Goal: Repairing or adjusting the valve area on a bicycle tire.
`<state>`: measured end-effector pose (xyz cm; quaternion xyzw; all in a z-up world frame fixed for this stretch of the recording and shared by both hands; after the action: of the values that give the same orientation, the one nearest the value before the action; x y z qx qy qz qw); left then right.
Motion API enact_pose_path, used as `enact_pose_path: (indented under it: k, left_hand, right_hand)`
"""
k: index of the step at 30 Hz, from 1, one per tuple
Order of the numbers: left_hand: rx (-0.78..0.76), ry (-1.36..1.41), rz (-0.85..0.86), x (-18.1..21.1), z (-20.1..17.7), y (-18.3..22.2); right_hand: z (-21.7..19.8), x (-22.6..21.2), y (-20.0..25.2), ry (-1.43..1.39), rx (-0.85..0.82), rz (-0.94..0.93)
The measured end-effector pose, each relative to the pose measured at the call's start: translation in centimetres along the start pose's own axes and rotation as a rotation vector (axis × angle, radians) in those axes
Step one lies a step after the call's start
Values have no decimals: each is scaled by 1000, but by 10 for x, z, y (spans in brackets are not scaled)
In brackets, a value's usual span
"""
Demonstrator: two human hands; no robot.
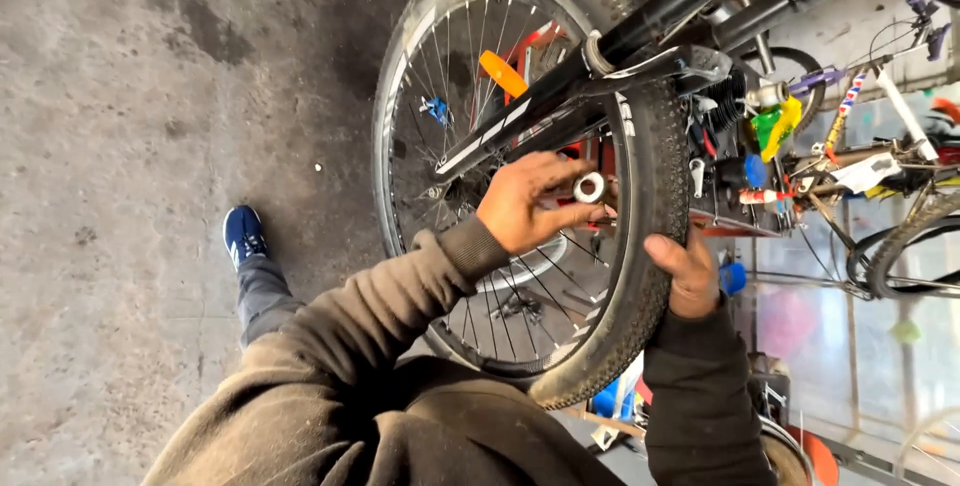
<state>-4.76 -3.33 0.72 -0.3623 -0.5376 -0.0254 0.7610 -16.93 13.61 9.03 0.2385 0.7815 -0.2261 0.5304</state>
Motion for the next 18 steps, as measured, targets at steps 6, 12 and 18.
enact_pose_path:
  k: [6, 12, 18]
  left_hand:
    - [-85, -36, -8, -9, 17, -7]
    - [-321, -212, 271, -8, 22, -27]
    - [-73, -676, 440, 16, 32, -1]
  right_hand:
    - [5, -2, 5, -34, 50, 4]
    - [-35, 23, 4, -357, -70, 275]
    - [-29, 16, 2, -290, -101, 270]
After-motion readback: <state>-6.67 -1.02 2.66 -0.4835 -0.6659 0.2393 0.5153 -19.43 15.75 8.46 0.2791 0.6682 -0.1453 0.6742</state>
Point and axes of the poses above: each hand's wrist, its own y-axis away from the middle knuckle, its own z-axis out of the palm, x = y × z, the point moved 5 cm from there along -y, towards the middle knuckle, and after that the axes turned 12 degrees about -y, right-handed, at the moved point
